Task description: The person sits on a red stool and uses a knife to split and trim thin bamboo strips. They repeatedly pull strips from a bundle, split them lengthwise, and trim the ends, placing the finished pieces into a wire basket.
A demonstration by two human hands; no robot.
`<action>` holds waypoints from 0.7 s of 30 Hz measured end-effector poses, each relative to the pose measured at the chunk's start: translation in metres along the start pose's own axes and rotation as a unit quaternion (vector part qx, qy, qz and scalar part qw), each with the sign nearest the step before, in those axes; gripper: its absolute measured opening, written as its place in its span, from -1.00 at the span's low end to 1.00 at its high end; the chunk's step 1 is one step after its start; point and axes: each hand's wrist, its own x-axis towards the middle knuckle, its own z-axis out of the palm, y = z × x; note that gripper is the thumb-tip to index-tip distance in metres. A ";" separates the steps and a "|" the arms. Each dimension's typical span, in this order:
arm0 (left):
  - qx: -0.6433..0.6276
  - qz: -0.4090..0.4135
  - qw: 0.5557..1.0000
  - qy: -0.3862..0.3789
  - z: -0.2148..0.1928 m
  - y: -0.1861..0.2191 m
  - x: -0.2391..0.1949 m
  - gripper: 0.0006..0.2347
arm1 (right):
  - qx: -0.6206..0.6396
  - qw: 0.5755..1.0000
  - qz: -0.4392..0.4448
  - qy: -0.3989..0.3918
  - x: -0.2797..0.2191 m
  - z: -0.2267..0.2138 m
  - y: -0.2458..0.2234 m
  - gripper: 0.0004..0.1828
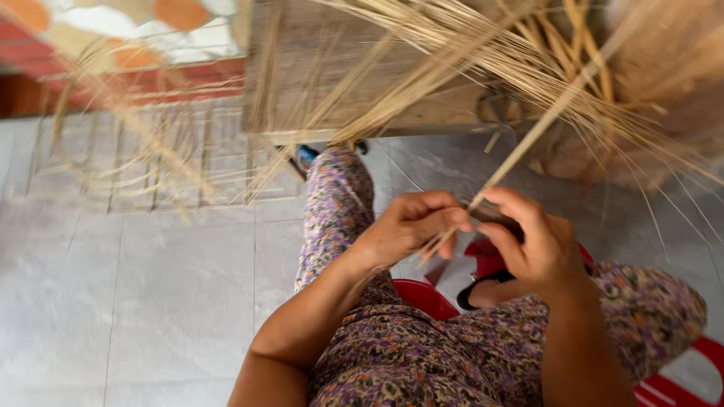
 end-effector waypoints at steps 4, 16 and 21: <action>-0.040 -0.032 0.998 0.033 0.003 0.001 -0.005 -0.78 | 0.025 0.999 0.019 0.006 0.004 0.003 -0.003 -0.39; -0.059 -0.114 0.991 -0.044 0.001 -0.017 -0.038 -0.76 | 0.146 0.966 0.125 0.174 -0.016 -0.018 0.042 -0.58; -0.047 -0.183 0.980 -0.056 -0.018 -0.029 -0.072 -0.75 | 0.177 0.938 0.171 0.245 -0.025 -0.039 0.054 -0.58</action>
